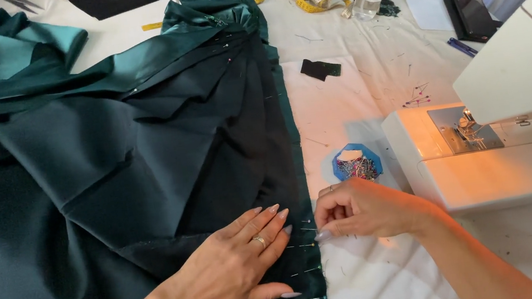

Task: The person is pinning two pieces of dark green fabric together along an edge in preparation for sewing.

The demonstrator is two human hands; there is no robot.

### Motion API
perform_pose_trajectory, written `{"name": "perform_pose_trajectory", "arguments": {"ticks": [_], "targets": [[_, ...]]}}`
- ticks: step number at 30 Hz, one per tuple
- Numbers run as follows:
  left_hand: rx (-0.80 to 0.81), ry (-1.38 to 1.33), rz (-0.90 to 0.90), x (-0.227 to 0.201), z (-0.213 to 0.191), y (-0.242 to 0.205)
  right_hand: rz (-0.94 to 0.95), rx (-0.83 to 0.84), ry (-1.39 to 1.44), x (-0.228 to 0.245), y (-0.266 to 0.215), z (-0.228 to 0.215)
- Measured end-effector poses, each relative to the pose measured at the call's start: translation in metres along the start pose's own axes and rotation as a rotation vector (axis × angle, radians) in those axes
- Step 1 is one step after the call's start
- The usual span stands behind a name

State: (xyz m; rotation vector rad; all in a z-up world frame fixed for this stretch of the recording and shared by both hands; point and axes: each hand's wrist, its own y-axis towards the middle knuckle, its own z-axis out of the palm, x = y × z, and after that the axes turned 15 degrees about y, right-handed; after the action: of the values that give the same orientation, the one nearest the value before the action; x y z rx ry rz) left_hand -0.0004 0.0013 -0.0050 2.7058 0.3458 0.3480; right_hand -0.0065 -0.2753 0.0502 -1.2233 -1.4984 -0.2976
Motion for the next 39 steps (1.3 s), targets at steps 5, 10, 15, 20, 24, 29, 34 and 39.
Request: {"name": "perform_pose_trajectory", "arguments": {"ticks": [5,10,15,20,24,29,34,39], "targets": [[0.012,-0.016,-0.002,0.000,-0.003,0.001,-0.016,-0.007,0.007,0.005,0.000,0.003],[0.000,0.003,0.010,0.000,-0.003,0.001,-0.017,-0.028,-0.024,0.006,0.002,0.007],[-0.003,-0.002,0.015,0.000,-0.001,0.000,0.045,-0.104,0.026,0.011,0.002,0.012],[0.022,0.001,0.007,0.000,-0.002,0.000,0.132,-0.160,0.001,0.024,0.002,0.016],[0.024,-0.037,-0.005,0.000,-0.007,0.002,0.167,-0.206,-0.023,0.026,0.005,0.020],[0.076,-0.030,-0.025,-0.001,-0.004,0.001,0.198,-0.251,-0.020,0.027,0.008,0.023],[0.065,0.003,-0.026,-0.001,-0.005,0.002,0.155,-0.256,-0.009,0.026,0.006,0.021],[0.008,-0.063,-0.068,-0.002,-0.018,0.008,0.265,-0.224,0.103,0.034,-0.008,0.015]]}}
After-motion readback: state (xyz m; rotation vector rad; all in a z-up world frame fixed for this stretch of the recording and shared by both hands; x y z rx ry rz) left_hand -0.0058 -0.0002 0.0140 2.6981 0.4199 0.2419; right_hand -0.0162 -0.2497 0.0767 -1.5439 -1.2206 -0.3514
